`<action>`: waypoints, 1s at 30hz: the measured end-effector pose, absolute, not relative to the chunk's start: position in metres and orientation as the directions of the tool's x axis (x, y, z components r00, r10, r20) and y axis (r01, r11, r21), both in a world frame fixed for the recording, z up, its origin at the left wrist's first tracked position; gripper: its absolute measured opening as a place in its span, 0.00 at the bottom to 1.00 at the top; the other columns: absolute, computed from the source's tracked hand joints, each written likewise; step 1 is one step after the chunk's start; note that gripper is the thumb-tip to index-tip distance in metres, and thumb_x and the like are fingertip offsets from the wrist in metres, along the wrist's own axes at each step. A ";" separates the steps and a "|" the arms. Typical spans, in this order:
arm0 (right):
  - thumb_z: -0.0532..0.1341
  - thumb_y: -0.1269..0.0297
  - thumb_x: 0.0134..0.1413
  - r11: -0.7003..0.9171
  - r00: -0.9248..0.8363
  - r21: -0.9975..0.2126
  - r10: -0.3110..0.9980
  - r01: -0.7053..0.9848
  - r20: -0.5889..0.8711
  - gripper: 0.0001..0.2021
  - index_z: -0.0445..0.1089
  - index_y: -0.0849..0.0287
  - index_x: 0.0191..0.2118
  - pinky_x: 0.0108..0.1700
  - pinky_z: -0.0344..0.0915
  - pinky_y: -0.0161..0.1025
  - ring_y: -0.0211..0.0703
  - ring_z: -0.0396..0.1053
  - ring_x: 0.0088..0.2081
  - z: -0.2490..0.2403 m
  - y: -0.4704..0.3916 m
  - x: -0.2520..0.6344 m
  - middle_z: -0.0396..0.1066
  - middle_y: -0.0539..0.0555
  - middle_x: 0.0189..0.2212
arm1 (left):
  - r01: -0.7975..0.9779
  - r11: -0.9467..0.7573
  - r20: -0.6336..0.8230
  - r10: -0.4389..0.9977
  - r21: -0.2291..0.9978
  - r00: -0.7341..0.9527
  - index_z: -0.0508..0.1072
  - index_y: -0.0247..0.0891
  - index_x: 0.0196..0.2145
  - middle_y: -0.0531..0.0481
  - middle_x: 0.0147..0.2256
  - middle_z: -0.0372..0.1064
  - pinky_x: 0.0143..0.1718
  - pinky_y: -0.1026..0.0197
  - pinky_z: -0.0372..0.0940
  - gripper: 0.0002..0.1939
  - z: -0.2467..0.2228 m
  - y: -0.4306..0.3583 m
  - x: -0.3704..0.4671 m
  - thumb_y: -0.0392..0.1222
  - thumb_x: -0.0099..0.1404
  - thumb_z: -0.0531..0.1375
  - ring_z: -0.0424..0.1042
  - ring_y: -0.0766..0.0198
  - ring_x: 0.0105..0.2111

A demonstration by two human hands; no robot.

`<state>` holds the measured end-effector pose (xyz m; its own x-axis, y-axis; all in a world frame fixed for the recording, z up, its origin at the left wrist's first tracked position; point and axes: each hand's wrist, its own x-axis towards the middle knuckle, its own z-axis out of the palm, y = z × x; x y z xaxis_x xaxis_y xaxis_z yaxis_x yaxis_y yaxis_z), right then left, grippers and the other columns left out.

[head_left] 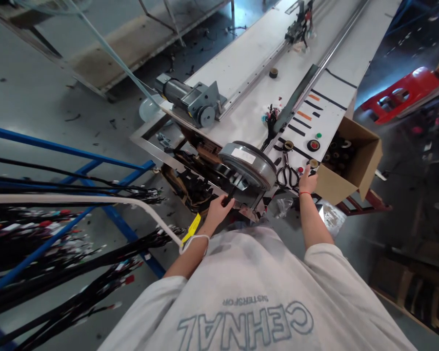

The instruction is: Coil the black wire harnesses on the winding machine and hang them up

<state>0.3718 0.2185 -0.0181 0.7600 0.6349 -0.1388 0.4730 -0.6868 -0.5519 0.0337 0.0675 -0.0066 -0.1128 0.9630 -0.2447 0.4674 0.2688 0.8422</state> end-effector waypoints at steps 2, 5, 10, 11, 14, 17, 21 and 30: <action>0.45 0.39 0.64 -0.695 0.766 -0.551 0.626 0.461 -0.148 0.35 0.62 0.69 0.57 0.55 0.60 0.55 0.64 0.67 0.53 -0.017 0.219 0.372 0.69 0.73 0.50 | 0.481 0.277 -0.296 0.954 0.832 -0.037 0.72 0.36 0.33 0.49 0.28 0.72 0.34 0.61 0.64 0.18 -0.019 0.058 0.026 0.56 0.61 0.56 0.70 0.61 0.29; 0.50 0.38 0.62 -0.689 0.757 -0.542 0.638 0.481 -0.140 0.35 0.63 0.70 0.56 0.55 0.61 0.54 0.65 0.67 0.53 -0.017 0.218 0.372 0.68 0.73 0.50 | 0.508 0.282 -0.377 0.922 0.814 0.093 0.71 0.37 0.35 0.47 0.33 0.73 0.40 0.58 0.66 0.18 -0.042 0.045 0.015 0.55 0.58 0.58 0.72 0.59 0.33; 0.60 0.40 0.55 -0.673 0.747 -0.544 0.653 0.501 -0.121 0.36 0.62 0.70 0.55 0.54 0.61 0.52 0.64 0.67 0.54 -0.020 0.218 0.374 0.68 0.75 0.50 | 0.538 0.320 -0.427 0.901 0.780 0.083 0.70 0.38 0.33 0.42 0.35 0.74 0.45 0.52 0.66 0.20 -0.058 0.027 -0.002 0.59 0.55 0.55 0.73 0.53 0.37; 0.60 0.40 0.55 -0.672 0.746 -0.544 0.655 0.503 -0.121 0.36 0.62 0.70 0.55 0.54 0.61 0.52 0.64 0.67 0.54 -0.020 0.218 0.374 0.68 0.75 0.50 | 0.540 0.334 -0.427 0.903 0.773 0.053 0.70 0.38 0.32 0.42 0.35 0.74 0.45 0.52 0.66 0.21 -0.055 0.021 -0.007 0.60 0.55 0.54 0.73 0.52 0.37; 0.60 0.41 0.55 -0.677 0.744 -0.538 0.656 0.503 -0.129 0.37 0.61 0.71 0.57 0.54 0.62 0.51 0.64 0.67 0.54 -0.021 0.218 0.374 0.67 0.75 0.52 | 0.524 0.376 -0.430 0.903 0.764 -0.022 0.70 0.39 0.32 0.43 0.33 0.74 0.42 0.53 0.67 0.23 -0.036 -0.005 -0.021 0.63 0.56 0.53 0.73 0.52 0.35; 0.61 0.41 0.55 -0.678 0.747 -0.543 0.652 0.496 -0.133 0.37 0.61 0.72 0.58 0.55 0.61 0.50 0.64 0.66 0.54 -0.019 0.217 0.373 0.67 0.75 0.51 | 0.463 0.395 -0.417 0.907 0.794 -0.060 0.69 0.40 0.32 0.47 0.28 0.72 0.37 0.56 0.67 0.23 -0.011 -0.028 -0.027 0.63 0.62 0.50 0.71 0.57 0.30; 0.61 0.42 0.55 -0.670 0.746 -0.558 0.653 0.489 -0.132 0.38 0.61 0.74 0.58 0.55 0.61 0.49 0.63 0.66 0.54 -0.017 0.216 0.372 0.68 0.75 0.51 | 0.413 0.387 -0.371 0.921 0.824 -0.123 0.69 0.39 0.32 0.52 0.22 0.65 0.31 0.58 0.66 0.26 0.008 -0.028 -0.016 0.66 0.64 0.48 0.67 0.60 0.25; 0.61 0.41 0.54 -0.660 0.745 -0.588 0.652 0.468 -0.139 0.37 0.61 0.71 0.57 0.53 0.63 0.48 0.61 0.68 0.52 -0.023 0.216 0.374 0.69 0.72 0.50 | 0.412 0.352 -0.330 0.936 0.840 -0.126 0.70 0.40 0.33 0.50 0.25 0.68 0.39 0.56 0.68 0.26 0.000 0.015 0.007 0.66 0.64 0.48 0.71 0.58 0.31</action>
<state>0.3740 0.2161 -0.0225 0.7449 0.6524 -0.1395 0.4680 -0.6600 -0.5876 0.0068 0.0153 -0.0001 -0.1265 0.9356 -0.3298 0.4120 0.3519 0.8405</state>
